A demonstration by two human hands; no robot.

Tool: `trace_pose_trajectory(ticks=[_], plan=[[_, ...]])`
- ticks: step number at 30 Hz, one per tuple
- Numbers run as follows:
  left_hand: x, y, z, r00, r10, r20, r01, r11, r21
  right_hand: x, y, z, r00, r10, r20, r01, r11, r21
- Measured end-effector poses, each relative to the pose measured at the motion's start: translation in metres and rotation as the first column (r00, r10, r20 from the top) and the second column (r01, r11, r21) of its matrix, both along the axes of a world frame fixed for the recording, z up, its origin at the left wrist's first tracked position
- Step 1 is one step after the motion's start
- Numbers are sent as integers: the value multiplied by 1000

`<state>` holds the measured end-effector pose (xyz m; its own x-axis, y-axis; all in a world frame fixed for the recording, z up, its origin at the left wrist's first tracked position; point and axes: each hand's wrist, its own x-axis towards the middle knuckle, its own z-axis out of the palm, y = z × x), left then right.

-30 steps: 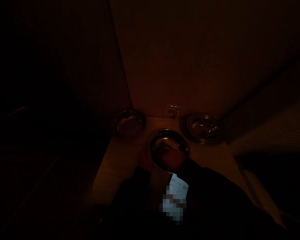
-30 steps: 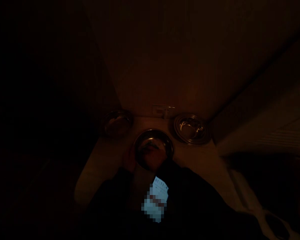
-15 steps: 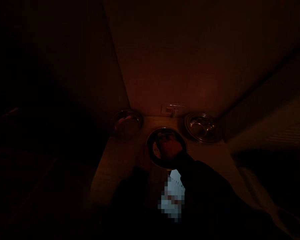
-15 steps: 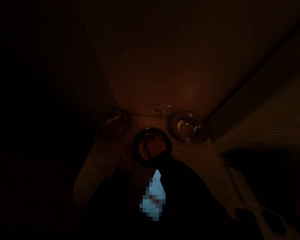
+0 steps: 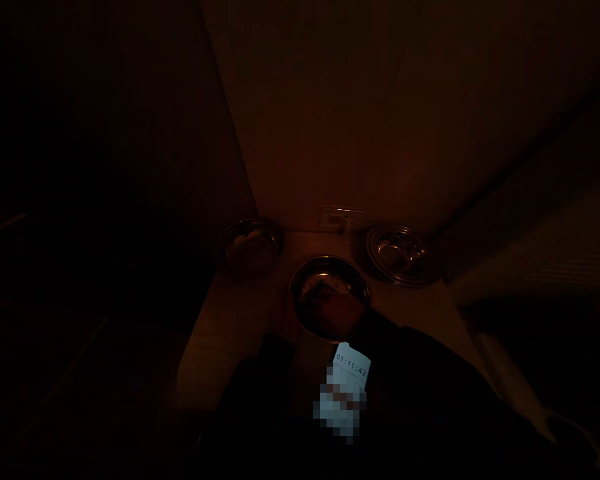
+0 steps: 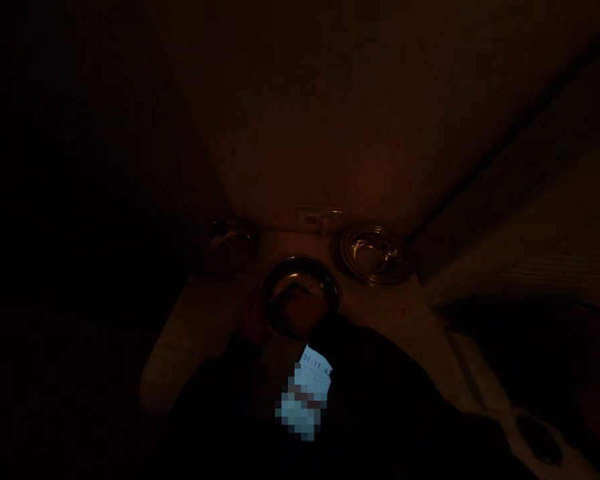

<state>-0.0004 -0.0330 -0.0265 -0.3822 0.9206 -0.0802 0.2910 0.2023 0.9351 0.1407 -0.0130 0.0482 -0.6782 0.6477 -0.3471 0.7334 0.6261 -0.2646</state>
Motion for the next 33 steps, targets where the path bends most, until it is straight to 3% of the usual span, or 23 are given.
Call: trace_pose_trajectory(ticks=[9, 16, 22, 28, 33], plan=[[-1, 1, -5, 1000, -14, 10, 14, 1000, 14, -10, 12, -12, 987, -162, -15, 162, 979, 120], [1, 0, 2, 1000, -23, 10, 23, 1000, 8, -5, 20, -14, 954, -300, 7, 294, 940, 174], [0, 0, 1, 1000, -20, -20, 20, 1000, 21, -12, 10, -8, 984, -176, 0, 174, 977, 124], [3, 0, -1, 999, 47, -25, -47, 999, -1, 0, 2, 3, 999, -3, 40, 2, 1000, 20], [3, 0, -1, 999, 30, -14, -29, 1000, 4, 5, -3, 3, 998, 19, 65, -21, 999, 29]])
